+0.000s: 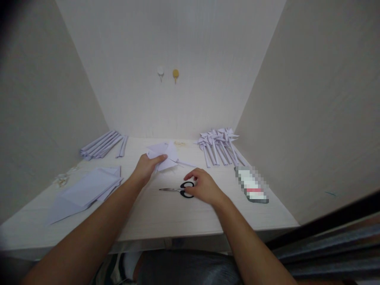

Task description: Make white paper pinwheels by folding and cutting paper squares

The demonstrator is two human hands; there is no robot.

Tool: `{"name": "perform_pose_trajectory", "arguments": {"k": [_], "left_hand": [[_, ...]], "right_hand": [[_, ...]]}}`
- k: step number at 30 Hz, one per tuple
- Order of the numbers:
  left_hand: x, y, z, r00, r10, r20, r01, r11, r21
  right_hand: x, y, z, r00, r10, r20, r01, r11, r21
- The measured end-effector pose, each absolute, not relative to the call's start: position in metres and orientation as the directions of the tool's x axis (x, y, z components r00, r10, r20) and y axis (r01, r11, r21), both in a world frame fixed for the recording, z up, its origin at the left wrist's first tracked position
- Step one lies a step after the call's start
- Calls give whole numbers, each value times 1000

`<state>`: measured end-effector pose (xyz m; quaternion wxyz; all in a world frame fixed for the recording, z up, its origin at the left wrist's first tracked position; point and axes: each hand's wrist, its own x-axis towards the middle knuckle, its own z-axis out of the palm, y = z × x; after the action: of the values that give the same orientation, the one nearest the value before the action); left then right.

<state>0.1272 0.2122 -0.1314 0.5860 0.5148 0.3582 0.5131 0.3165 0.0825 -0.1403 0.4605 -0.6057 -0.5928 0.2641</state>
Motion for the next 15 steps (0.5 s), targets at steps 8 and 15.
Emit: {"name": "perform_pose_trajectory", "arguments": {"k": [8,15], "left_hand": [[127,211,-130,215,972,96,-237,-44,971],[126,211,-125,162,982,102,-326,-44,944]], "right_hand": [[319,78,-137,-130,954,271,807,261,-530],[313,71,-132,-60,964,259,769,210,-604]]}}
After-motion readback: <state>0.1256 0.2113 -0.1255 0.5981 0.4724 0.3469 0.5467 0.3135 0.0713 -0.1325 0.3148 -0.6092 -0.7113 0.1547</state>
